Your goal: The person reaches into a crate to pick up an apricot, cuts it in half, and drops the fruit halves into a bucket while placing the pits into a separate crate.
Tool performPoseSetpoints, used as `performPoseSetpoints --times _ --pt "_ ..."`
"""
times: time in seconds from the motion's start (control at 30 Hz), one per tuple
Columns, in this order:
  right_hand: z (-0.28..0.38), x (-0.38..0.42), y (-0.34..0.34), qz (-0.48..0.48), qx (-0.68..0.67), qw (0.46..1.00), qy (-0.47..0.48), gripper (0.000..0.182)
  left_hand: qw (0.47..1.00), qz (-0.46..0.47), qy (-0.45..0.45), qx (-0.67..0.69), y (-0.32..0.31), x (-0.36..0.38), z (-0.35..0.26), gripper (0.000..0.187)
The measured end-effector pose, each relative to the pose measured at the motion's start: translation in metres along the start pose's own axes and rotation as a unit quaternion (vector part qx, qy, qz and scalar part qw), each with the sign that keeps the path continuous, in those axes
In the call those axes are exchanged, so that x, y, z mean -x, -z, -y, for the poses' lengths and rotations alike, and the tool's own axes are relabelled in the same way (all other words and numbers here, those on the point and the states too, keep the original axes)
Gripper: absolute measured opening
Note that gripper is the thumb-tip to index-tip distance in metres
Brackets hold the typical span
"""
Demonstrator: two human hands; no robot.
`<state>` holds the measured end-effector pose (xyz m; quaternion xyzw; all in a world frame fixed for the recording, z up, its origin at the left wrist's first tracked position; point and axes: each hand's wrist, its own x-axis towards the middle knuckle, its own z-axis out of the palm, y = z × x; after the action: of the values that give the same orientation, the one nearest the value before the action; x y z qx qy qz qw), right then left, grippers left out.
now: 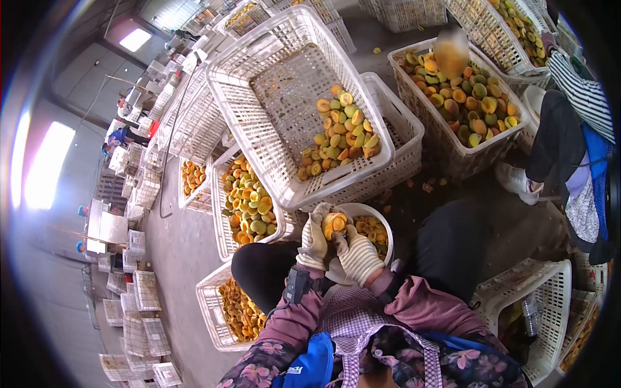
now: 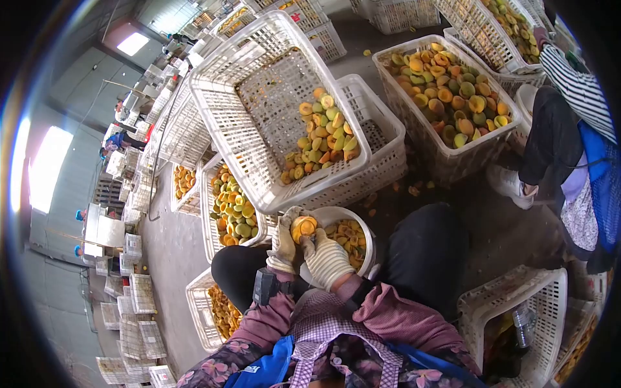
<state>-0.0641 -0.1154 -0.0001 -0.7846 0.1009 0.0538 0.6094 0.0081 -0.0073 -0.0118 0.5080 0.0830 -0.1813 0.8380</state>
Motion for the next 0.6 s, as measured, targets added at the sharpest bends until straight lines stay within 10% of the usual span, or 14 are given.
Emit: performPoseSetpoints --times 0.27,0.33,0.37,0.4,0.43,0.47,0.5,0.6 --pt "-0.010 -0.001 -0.005 0.054 0.055 0.997 0.022 0.034 0.935 0.172 -0.126 -0.282 -0.018 0.018 -0.036 0.029" --pt "-0.027 -0.003 -0.012 0.023 0.135 0.980 0.143 0.037 0.686 0.150 -0.401 -0.589 0.004 0.011 -0.034 0.032" --pt "-0.040 -0.006 -0.024 0.008 0.128 0.962 0.242 0.036 0.700 0.166 -0.385 -0.578 0.000 0.009 -0.034 0.032" --pt "-0.027 -0.003 -0.020 0.078 -0.054 0.978 0.184 0.032 0.841 0.096 -0.219 -0.484 0.018 -0.005 -0.016 0.032" --pt "-0.013 0.000 -0.016 0.129 -0.282 0.945 0.102 0.028 0.735 0.098 -0.379 -0.553 -0.010 0.013 -0.032 0.026" --pt "0.001 0.004 -0.011 0.144 -0.454 0.879 0.017 0.024 0.908 0.046 -0.234 -0.344 -0.019 0.017 -0.025 0.025" --pt "-0.010 0.001 -0.014 0.188 -0.494 0.844 -0.088 0.023 0.974 0.034 -0.100 -0.198 -0.022 0.017 -0.027 0.033" --pt "-0.009 0.003 -0.022 0.146 -0.335 0.927 -0.078 0.027 0.992 0.068 -0.100 -0.023 -0.020 0.016 -0.010 0.034"
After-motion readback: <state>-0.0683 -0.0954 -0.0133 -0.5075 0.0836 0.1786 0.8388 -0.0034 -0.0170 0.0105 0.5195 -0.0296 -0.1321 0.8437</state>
